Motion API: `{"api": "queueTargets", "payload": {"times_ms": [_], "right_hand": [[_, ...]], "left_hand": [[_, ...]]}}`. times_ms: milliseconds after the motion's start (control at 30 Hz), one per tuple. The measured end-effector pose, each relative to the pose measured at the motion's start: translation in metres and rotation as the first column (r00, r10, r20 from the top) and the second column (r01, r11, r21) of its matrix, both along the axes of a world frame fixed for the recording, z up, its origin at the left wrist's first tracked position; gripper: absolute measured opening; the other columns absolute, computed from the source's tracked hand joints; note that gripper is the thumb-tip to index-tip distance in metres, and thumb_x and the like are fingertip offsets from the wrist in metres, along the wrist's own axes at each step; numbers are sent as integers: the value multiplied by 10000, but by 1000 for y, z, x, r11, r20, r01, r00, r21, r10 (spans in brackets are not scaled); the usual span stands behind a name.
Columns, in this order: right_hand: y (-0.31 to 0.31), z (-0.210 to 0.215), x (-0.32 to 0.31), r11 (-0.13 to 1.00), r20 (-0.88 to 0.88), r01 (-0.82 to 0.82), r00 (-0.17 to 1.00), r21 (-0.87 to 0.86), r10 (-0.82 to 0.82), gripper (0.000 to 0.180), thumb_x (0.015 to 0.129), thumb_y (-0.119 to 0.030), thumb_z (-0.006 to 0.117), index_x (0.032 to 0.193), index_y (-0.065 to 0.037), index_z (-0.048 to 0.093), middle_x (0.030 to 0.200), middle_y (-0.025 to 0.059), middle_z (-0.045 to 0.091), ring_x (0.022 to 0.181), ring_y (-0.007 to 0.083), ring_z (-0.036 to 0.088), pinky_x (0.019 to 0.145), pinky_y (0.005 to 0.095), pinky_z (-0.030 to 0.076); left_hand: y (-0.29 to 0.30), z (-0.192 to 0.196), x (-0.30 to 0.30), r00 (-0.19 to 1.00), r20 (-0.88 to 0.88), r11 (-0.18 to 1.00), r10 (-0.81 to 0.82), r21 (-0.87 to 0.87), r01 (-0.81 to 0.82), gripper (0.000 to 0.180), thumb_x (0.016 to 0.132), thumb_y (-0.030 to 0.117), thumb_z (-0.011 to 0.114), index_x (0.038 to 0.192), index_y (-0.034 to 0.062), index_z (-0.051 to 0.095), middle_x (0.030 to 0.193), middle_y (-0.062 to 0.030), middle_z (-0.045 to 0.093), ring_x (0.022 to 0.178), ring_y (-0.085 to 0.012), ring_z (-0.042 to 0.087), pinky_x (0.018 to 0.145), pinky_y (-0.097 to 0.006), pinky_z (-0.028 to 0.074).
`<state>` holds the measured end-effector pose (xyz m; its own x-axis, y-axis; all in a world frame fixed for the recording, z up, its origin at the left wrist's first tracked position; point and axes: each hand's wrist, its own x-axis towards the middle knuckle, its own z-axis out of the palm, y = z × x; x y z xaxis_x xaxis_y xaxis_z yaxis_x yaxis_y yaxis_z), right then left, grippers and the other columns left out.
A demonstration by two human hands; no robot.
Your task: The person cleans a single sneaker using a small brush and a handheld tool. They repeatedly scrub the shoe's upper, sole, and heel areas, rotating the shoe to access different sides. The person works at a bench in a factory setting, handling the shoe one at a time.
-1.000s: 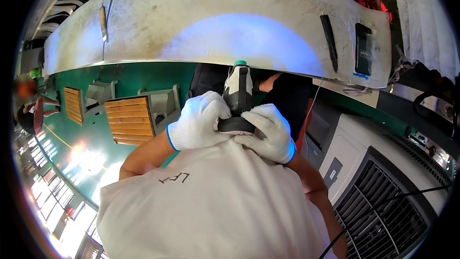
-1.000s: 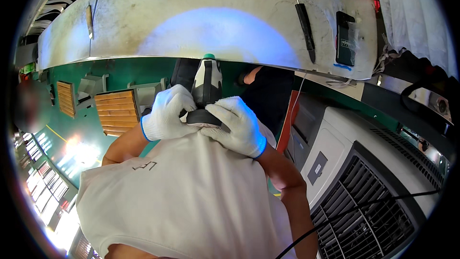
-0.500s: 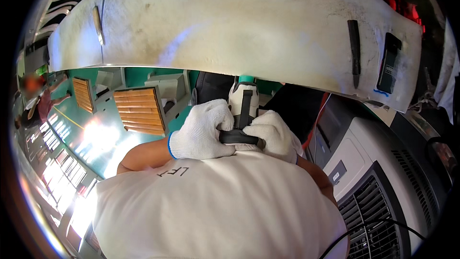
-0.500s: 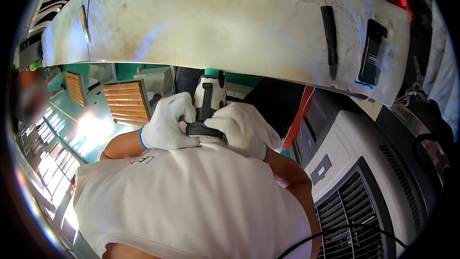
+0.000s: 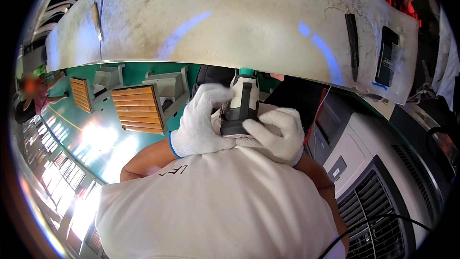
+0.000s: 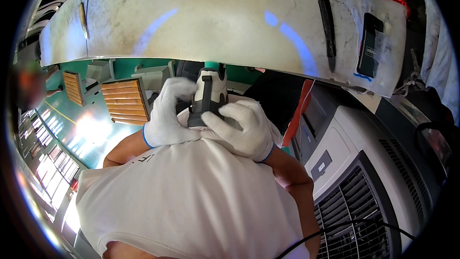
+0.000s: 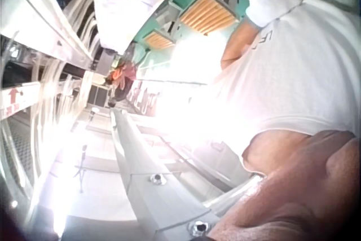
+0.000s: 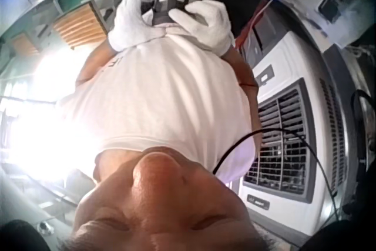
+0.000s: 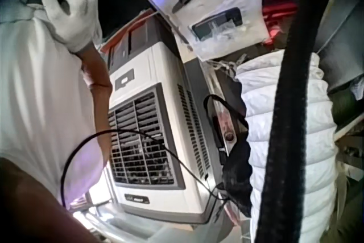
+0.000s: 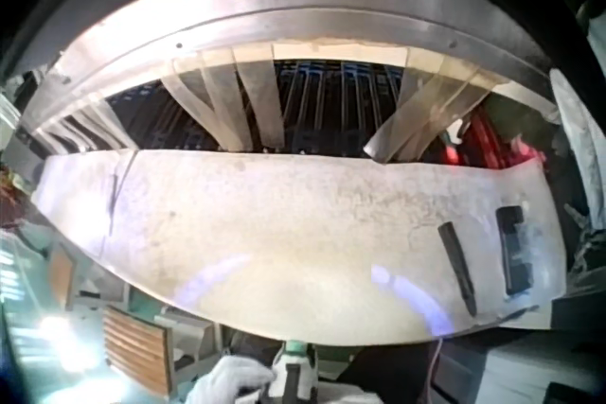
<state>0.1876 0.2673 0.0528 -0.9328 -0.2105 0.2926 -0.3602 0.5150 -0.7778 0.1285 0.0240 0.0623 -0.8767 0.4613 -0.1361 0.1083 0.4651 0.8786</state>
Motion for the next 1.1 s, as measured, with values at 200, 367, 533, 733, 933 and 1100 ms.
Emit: {"api": "queueTargets", "payload": {"times_ms": [200, 367, 533, 733, 933, 1100], "right_hand": [[-7, -2, -8, 993, 152, -120, 982, 18, 116, 405, 778, -299, 961, 1156, -212, 843, 1357, 61, 655, 1280, 336, 616, 1056, 466, 568], [-15, 22, -22, 982, 276, -170, 951, 86, 141, 383, 778, -229, 925, 1146, -184, 830, 1378, 67, 641, 1306, 344, 597, 1088, 477, 538], [-15, 18, -13, 1000, 347, 5, 938, 19, -11, 681, 678, -265, 1018, 1304, -144, 782, 1497, 164, 594, 1348, 394, 619, 1106, 467, 568], [-17, -13, 33, 887, 659, 288, 752, -362, 25, 1229, 818, -362, 996, 1768, -5, 303, 1596, 240, 631, 1453, 334, 660, 1213, 432, 520], [-2, 105, 27, 988, 289, 104, 955, -111, -69, 1281, 756, -382, 1047, 1749, 23, 346, 1730, 274, 487, 1525, 428, 587, 1243, 469, 492], [13, 80, -23, 999, -40, 8, 999, 51, -6, 1275, 716, -375, 1051, 1732, 29, 396, 1743, 274, 479, 1600, 416, 504, 1297, 469, 432]], "left_hand": [[-7, -15, -4, 992, 16, 990, -127, 58, 126, 1070, 628, 202, 1023, 1573, 4, 562, 1587, -253, 596, 1331, -383, 714, 1067, -421, 615], [-10, -19, -5, 990, 47, 987, -135, 89, 131, 1073, 639, 186, 1011, 1584, -5, 539, 1556, -231, 606, 1267, -370, 734, 1024, -409, 624], [-9, -27, -2, 986, 108, 969, -128, 226, 101, 1189, 637, 213, 1043, 1649, -31, 468, 1644, -238, 532, 1515, -368, 576, 1262, -484, 488], [6, -16, 10, 996, 12, 929, -86, 361, 76, 1208, 692, 246, 1051, 1683, -25, 414, 1612, -242, 521, 1481, -383, 580, 1259, -477, 479], [22, 60, 8, 868, -497, 853, 15, 459, 248, 1247, 634, 305, 1114, 1651, -26, 472, 1594, -289, 571, 1455, -475, 587, 1231, -551, 474], [12, 72, -28, 756, -653, 954, -36, 203, 220, 1258, 683, 188, 1075, 1725, 28, 388, 1600, -301, 531, 1442, -489, 580, 1142, -510, 568]]}}
